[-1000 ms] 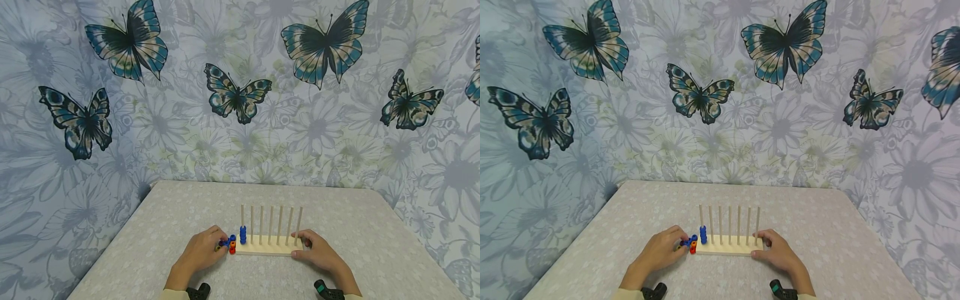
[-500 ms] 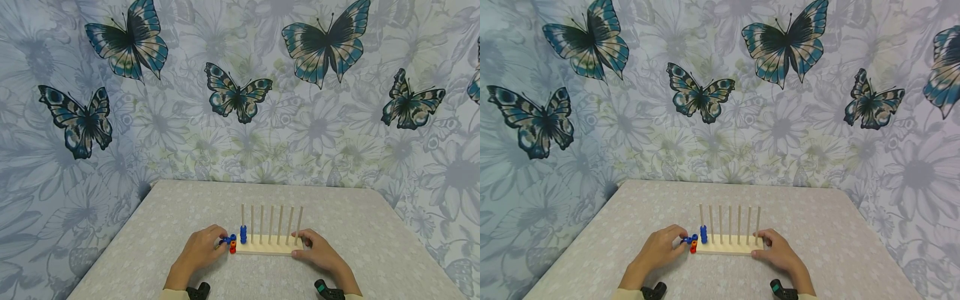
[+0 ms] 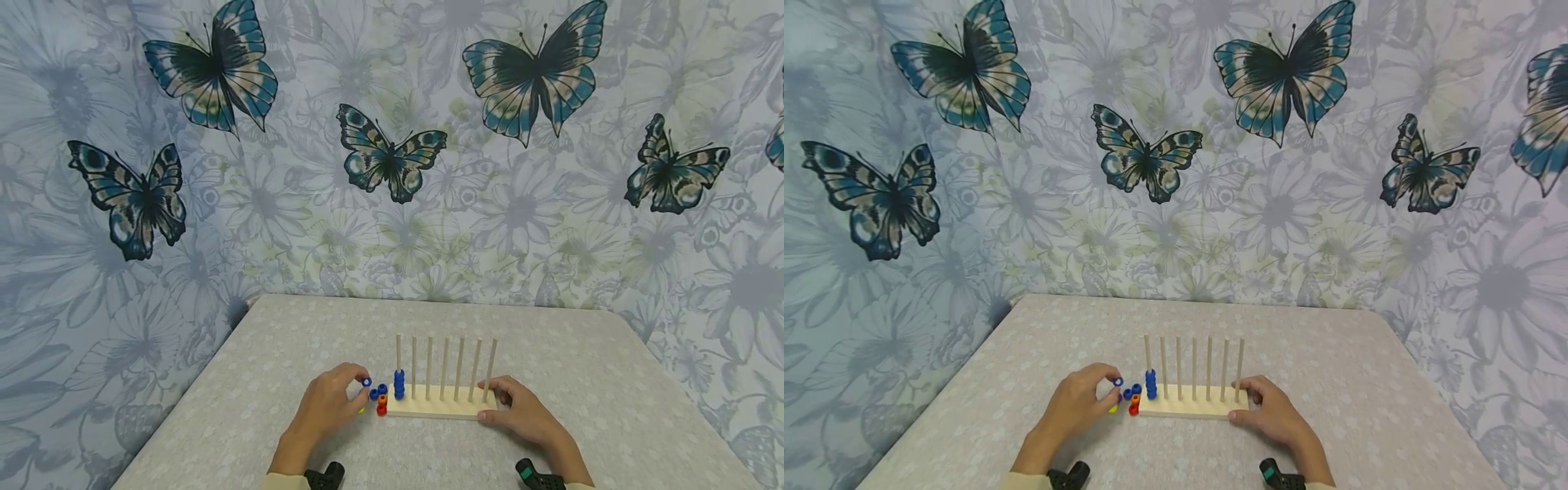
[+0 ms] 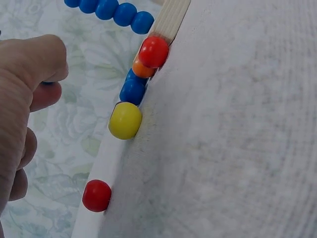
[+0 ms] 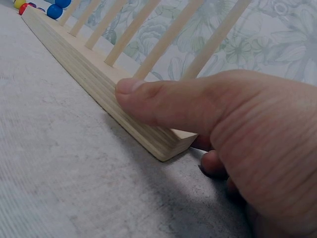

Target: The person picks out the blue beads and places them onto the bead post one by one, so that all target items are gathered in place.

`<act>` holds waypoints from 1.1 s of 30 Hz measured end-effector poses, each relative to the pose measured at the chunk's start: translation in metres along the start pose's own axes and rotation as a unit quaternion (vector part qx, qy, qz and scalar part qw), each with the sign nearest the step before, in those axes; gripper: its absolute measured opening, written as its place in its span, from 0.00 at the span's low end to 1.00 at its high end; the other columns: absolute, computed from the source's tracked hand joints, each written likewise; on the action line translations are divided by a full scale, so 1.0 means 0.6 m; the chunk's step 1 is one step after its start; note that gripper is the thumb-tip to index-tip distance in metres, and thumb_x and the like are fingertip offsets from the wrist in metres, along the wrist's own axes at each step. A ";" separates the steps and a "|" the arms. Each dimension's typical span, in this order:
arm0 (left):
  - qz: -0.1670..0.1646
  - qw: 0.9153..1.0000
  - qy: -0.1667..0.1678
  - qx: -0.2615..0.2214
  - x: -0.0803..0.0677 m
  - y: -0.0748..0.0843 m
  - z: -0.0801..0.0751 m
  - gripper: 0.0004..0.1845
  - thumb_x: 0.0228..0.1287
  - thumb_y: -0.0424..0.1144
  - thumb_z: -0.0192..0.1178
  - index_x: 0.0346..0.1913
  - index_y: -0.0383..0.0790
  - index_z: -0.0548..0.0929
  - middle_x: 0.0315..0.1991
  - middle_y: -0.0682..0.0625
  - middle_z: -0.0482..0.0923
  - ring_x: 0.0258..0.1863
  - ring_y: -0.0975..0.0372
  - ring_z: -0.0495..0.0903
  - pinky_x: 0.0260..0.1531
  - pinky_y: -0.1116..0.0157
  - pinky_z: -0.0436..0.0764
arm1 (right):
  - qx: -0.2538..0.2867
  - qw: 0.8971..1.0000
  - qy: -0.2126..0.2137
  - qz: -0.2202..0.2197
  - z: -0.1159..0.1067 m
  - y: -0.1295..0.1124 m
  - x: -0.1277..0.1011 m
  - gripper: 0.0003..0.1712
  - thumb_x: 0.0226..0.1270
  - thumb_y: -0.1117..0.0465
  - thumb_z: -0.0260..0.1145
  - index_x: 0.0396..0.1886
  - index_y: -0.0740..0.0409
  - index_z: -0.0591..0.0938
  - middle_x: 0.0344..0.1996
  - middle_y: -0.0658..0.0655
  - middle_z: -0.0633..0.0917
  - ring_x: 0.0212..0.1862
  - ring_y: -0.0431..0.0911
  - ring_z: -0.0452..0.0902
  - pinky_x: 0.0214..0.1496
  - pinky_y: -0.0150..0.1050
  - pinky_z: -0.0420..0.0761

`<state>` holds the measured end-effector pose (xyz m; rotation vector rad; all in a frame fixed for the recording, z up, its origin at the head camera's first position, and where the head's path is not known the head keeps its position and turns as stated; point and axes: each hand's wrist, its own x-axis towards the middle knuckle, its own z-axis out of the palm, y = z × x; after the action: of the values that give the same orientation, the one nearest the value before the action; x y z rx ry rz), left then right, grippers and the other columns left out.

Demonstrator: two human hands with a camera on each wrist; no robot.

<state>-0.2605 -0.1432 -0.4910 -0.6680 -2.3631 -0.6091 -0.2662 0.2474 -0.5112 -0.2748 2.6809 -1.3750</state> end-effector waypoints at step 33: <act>-0.023 0.984 0.127 -0.119 0.044 0.042 -0.034 0.14 0.55 0.36 0.74 0.43 0.53 0.84 0.35 0.59 0.83 0.16 0.75 0.58 0.15 0.78 0.61 | -0.005 1.000 -0.001 -0.020 -0.001 0.002 -0.001 0.32 0.52 0.48 0.79 0.58 0.44 0.82 0.48 0.52 0.78 0.44 0.47 0.65 0.43 0.35 0.67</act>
<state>-0.2554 -0.1270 -0.4529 -0.5986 -2.0918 -0.9501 -0.2659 0.2483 -0.5118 -0.3324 2.6956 -1.3729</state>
